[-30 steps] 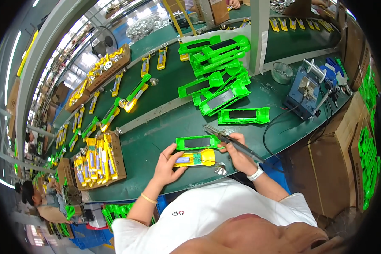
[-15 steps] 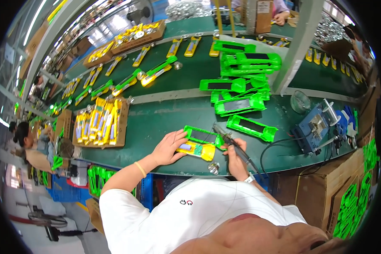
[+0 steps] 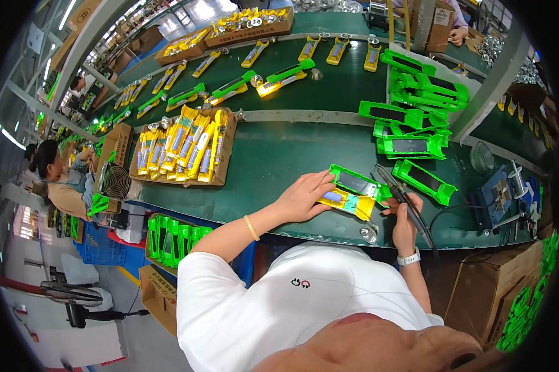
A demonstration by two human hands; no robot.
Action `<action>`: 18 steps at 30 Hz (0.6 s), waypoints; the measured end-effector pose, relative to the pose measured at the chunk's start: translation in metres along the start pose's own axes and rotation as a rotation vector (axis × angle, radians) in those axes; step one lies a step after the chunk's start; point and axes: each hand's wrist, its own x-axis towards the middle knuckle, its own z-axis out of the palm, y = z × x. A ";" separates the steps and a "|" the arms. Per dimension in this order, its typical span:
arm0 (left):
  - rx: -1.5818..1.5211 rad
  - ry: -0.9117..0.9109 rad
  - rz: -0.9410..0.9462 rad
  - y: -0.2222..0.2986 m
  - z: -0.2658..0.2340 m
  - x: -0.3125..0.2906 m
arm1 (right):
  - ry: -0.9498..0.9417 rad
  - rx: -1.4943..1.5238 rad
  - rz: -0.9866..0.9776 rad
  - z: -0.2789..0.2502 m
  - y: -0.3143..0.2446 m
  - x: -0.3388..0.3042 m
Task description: Soldering components and assembling solar-powered flashlights on a factory assembly line.
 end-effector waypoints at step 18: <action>-0.158 -0.157 0.000 -0.072 -0.019 0.028 | -0.196 -0.140 0.041 0.029 -0.007 0.081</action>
